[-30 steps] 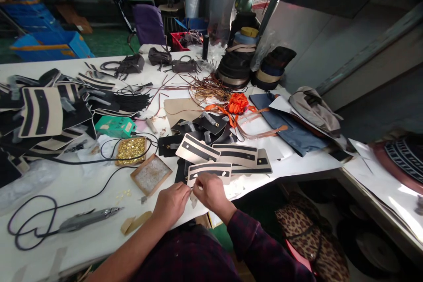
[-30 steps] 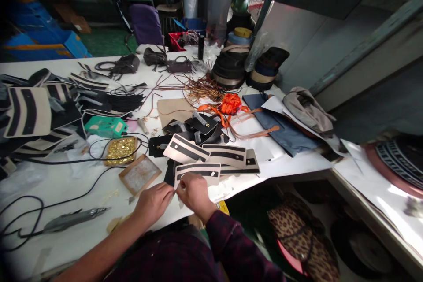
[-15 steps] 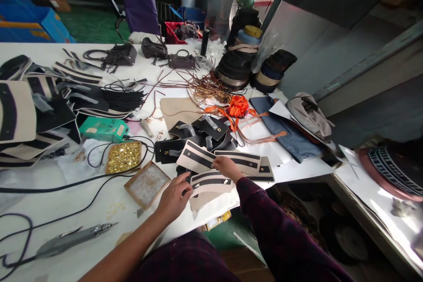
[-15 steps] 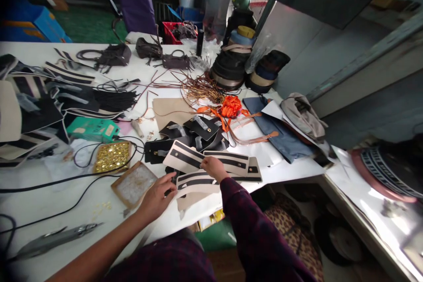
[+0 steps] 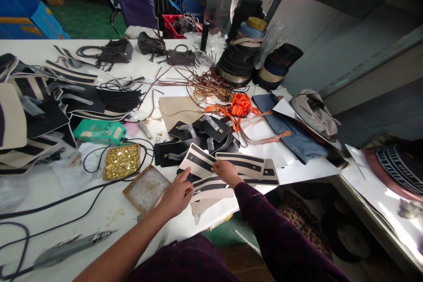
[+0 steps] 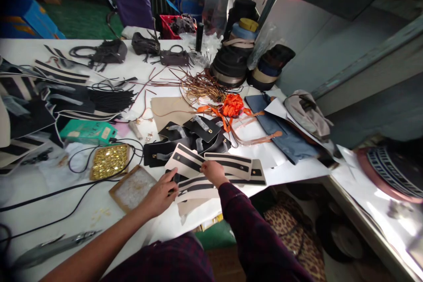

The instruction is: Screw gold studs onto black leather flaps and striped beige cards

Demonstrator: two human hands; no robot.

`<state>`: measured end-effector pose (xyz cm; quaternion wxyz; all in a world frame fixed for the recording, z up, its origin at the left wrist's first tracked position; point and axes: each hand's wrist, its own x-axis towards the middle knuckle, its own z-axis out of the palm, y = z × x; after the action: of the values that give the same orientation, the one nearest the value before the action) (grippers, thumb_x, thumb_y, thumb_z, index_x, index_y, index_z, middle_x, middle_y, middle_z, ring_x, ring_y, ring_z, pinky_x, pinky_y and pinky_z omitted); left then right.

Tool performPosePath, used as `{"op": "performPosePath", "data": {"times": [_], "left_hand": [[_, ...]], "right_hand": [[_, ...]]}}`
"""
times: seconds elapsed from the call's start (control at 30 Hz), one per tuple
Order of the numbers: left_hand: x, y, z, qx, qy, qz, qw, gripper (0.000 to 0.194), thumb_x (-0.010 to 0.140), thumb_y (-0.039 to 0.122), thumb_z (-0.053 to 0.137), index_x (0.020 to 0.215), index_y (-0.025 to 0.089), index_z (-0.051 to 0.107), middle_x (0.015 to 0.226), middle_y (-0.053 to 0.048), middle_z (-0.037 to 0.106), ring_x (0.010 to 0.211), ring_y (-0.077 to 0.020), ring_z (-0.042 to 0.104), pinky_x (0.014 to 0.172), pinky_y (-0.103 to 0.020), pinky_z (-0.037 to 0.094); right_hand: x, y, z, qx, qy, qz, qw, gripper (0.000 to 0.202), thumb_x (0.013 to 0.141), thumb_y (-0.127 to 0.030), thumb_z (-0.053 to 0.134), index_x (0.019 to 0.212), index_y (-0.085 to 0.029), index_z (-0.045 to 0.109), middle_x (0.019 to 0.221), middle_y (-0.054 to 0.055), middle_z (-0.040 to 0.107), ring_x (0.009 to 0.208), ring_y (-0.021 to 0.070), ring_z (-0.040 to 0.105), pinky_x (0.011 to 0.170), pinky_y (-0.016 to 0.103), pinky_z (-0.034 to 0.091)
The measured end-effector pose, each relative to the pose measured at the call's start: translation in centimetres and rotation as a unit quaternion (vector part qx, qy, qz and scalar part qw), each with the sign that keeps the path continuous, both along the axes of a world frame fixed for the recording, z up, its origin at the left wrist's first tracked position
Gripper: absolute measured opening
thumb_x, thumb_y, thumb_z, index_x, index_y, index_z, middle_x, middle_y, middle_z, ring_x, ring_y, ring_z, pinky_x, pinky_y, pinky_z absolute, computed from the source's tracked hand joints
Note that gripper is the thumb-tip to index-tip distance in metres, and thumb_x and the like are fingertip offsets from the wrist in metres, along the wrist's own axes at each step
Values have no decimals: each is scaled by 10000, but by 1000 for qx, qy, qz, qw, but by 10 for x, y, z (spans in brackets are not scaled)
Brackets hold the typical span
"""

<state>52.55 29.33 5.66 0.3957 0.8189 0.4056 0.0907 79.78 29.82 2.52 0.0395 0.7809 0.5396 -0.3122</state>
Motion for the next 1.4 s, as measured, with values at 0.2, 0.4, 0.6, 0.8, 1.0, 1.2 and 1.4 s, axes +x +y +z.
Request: {"op": "performPosePath", "data": {"times": [0.2, 0.4, 0.6, 0.8, 1.0, 1.2, 1.4], "left_hand": [[0, 2, -2, -11, -5, 14, 1000, 139, 867, 152, 595, 782, 226, 677, 1622, -67, 433, 1462, -324, 422, 1147, -522, 438], [-3, 5, -8, -14, -10, 17, 1000, 144, 870, 148, 589, 775, 223, 666, 1627, -72, 425, 1464, -321, 418, 1160, -522, 419], [-3, 5, -13, -27, -19, 28, 999, 139, 892, 201, 594, 774, 225, 665, 1608, -90, 452, 1427, -322, 466, 1128, -515, 436], [-12, -5, 1, -112, -52, 64, 990, 151, 915, 293, 587, 835, 227, 697, 1162, -90, 748, 1056, -255, 699, 931, -361, 525], [-21, -18, 20, -179, -97, 133, 970, 210, 910, 394, 604, 864, 226, 722, 826, -8, 753, 817, -206, 696, 755, -277, 508], [-22, -23, 23, -232, -140, 221, 937, 272, 835, 463, 695, 867, 197, 738, 812, -25, 769, 780, -217, 701, 703, -288, 517], [-22, -29, 39, -199, -132, 156, 959, 226, 869, 383, 661, 997, 217, 745, 916, -28, 786, 855, -211, 712, 770, -280, 523]], "right_hand": [[-3, 7, -5, -18, -31, -3, 999, 161, 840, -387, 721, 913, -270, 804, 953, 80, 771, 918, 248, 698, 741, 299, 427], [2, 9, -7, -44, -33, -37, 998, 256, 799, -496, 747, 833, -246, 793, 880, 75, 768, 844, 241, 703, 689, 288, 429], [2, 5, -3, -27, -39, -56, 997, 248, 894, -449, 656, 870, -235, 779, 886, 77, 767, 852, 241, 700, 687, 295, 413], [3, -1, 35, 53, -58, -58, 995, 271, 945, -441, 585, 905, -241, 763, 899, 71, 759, 866, 233, 676, 719, 297, 403], [-46, -38, 79, 199, 231, 22, 952, 188, 879, -388, 686, 964, -248, 779, 848, 7, 743, 729, 162, 646, 676, 248, 443], [-93, -59, 80, 159, 327, 48, 930, 146, 858, -363, 706, 868, -241, 786, 728, -16, 708, 632, 150, 615, 580, 235, 411], [-96, -64, 92, 192, 218, 89, 953, 94, 834, -249, 675, 787, -249, 756, 729, -18, 708, 649, 144, 596, 597, 236, 354]]}}
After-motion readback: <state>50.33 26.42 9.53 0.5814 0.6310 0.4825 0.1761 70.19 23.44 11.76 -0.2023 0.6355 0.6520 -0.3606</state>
